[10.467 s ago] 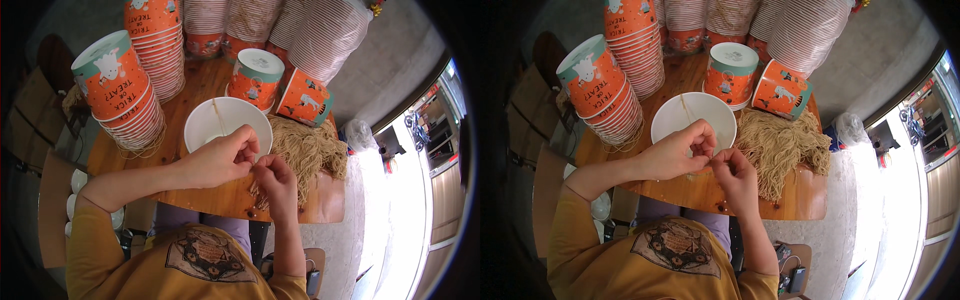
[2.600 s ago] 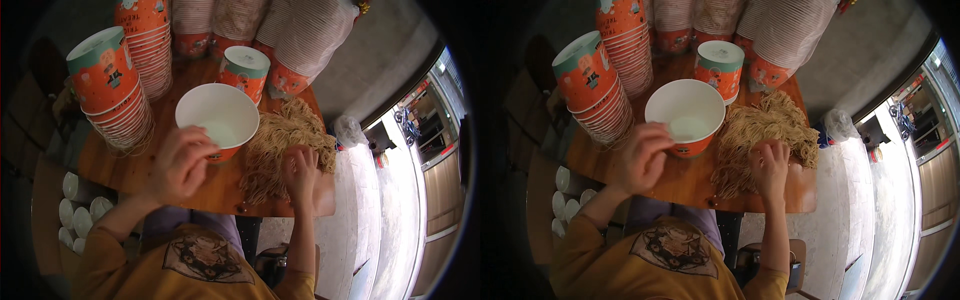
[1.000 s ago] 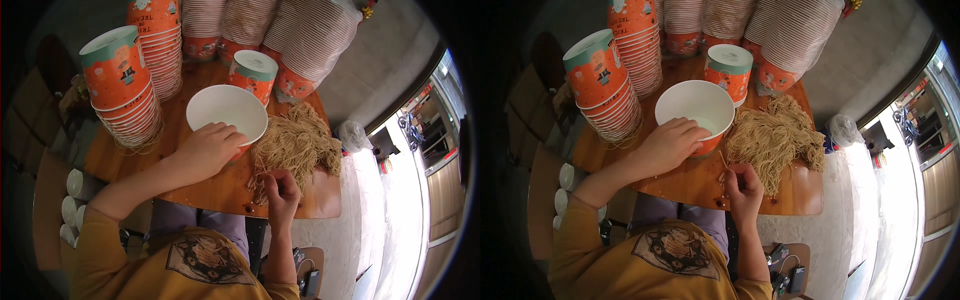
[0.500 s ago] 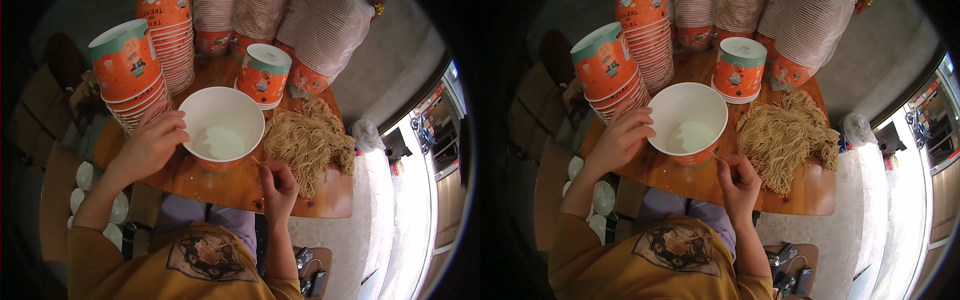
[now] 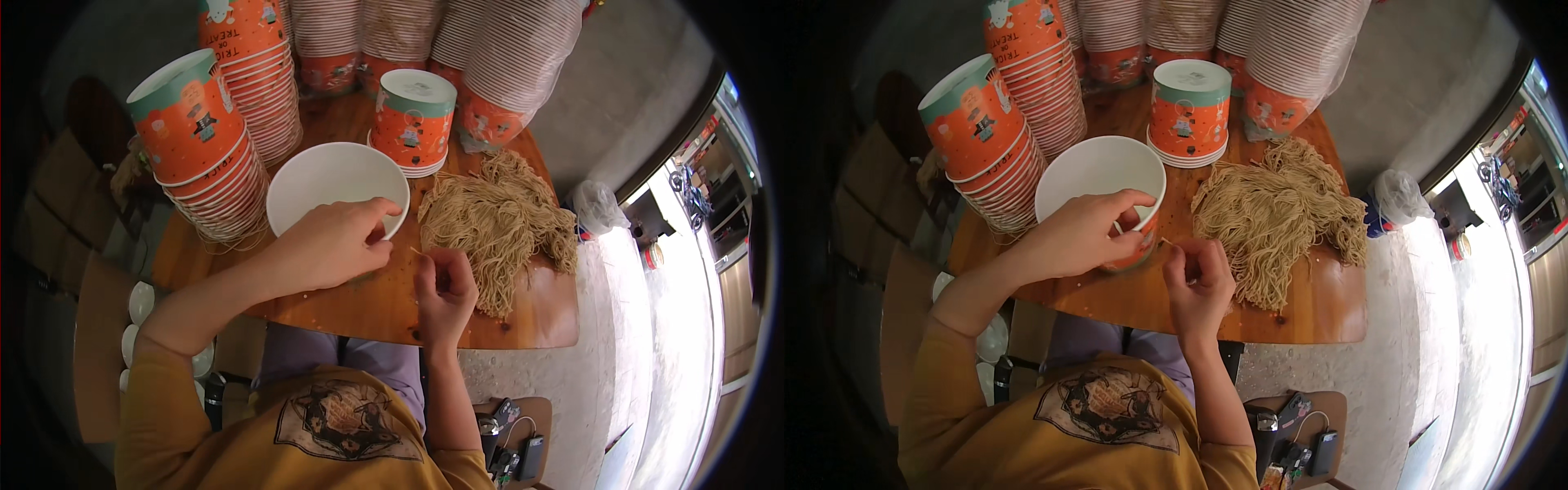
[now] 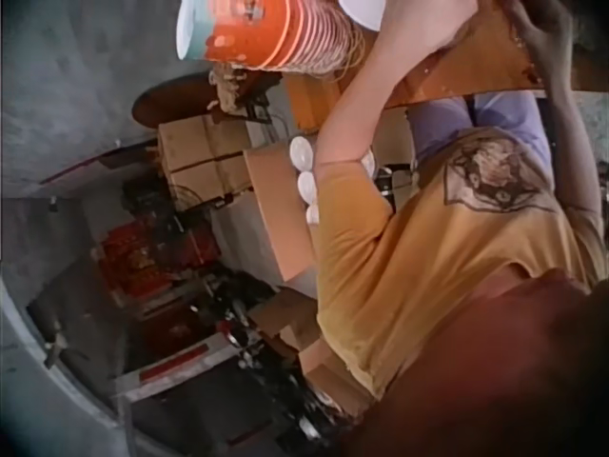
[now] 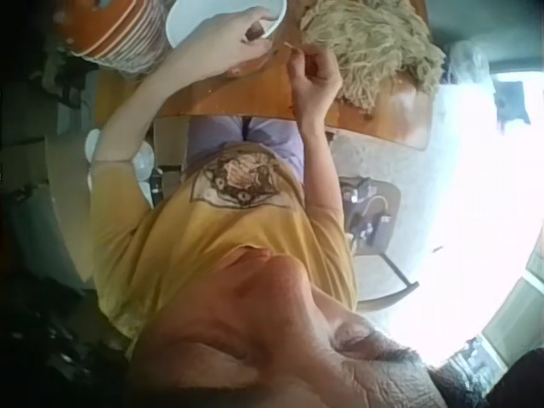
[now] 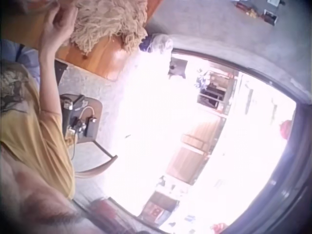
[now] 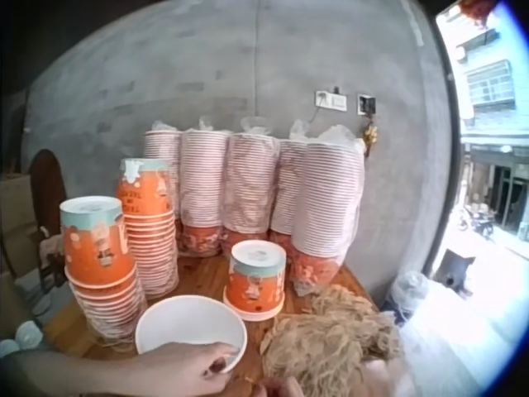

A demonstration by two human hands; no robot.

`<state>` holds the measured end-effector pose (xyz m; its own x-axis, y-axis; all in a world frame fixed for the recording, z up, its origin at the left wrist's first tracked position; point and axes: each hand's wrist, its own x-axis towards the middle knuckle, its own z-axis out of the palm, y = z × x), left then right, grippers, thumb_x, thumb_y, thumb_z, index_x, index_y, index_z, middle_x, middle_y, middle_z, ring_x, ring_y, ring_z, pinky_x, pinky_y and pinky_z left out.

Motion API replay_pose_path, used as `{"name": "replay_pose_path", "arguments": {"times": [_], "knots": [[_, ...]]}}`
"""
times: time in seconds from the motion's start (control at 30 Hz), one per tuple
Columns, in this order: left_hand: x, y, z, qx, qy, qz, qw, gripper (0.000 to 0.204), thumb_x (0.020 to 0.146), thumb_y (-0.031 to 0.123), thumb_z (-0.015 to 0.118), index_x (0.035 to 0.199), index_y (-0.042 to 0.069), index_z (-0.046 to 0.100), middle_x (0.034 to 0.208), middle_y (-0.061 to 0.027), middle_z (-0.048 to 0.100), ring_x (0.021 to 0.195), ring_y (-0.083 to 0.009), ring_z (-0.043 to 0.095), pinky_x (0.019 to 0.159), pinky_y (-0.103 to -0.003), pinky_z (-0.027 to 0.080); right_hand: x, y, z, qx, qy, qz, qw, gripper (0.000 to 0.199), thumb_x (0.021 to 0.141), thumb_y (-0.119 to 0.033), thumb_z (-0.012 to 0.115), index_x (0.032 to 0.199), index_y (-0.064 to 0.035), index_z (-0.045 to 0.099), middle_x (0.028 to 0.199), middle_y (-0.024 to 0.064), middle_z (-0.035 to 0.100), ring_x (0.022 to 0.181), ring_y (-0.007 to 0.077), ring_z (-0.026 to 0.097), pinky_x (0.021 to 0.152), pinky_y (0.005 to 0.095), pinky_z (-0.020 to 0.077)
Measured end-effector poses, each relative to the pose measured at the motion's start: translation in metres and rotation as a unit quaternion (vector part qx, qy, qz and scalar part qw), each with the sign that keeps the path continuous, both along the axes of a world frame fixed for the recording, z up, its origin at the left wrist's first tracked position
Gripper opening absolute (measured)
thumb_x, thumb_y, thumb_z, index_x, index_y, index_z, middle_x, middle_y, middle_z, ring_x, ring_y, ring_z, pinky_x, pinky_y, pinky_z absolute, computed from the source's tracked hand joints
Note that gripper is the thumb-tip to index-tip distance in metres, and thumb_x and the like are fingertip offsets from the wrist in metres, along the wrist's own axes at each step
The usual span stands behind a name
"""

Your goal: The recorder is threading and tying twine handles onto decorative paper treat buckets at a workstation.

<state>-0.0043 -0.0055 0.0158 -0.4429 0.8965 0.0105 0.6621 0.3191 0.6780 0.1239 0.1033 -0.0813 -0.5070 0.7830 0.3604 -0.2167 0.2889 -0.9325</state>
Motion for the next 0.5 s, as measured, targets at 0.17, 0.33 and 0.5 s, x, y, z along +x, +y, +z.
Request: {"name": "replay_pose_path", "arguments": {"times": [0.17, 0.33, 0.5], "knots": [[-0.005, -0.02, 0.009, 0.036, -0.063, 0.008, 0.997, 0.038, 0.084, 0.009, 0.055, 0.121, 0.002, 0.058, 0.085, -0.0116, 0.067, 0.074, -0.022, 0.066, 0.066, -0.034, 0.052, -0.006, -0.008, 0.015, 0.027, 0.016, 0.02, 0.999, 0.007, 0.084, 0.001, 0.064, 0.081, 0.0005, 0.058, 0.077, 0.0038, 0.054, 0.06, 0.0076, 0.052, 0.054, 0.0227, 0.0438], [-0.006, -0.039, 0.016, 0.057, -0.051, 0.017, 0.997, 0.044, 0.083, 0.004, 0.052, 0.127, 0.004, 0.056, 0.08, -0.0067, 0.062, 0.071, -0.0125, 0.062, 0.063, -0.029, 0.051, -0.024, -0.018, 0.017, 0.037, 0.059, 0.061, 0.996, 0.008, 0.082, 0.004, 0.064, 0.082, 0.0015, 0.056, 0.077, 0.0059, 0.055, 0.064, 0.0113, 0.058, 0.058, 0.026, 0.0485], [-0.009, -0.045, 0.021, 0.056, -0.078, 0.002, 0.995, 0.046, 0.084, 0.001, 0.05, 0.129, 0.005, 0.056, 0.082, -0.0041, 0.059, 0.071, -0.0101, 0.058, 0.065, -0.026, 0.051, -0.03, -0.024, 0.025, 0.117, 0.056, 0.041, 0.991, 0.009, 0.081, 0.005, 0.065, 0.082, 0.0006, 0.056, 0.077, 0.0057, 0.055, 0.064, 0.0116, 0.058, 0.058, 0.026, 0.0486]]}}
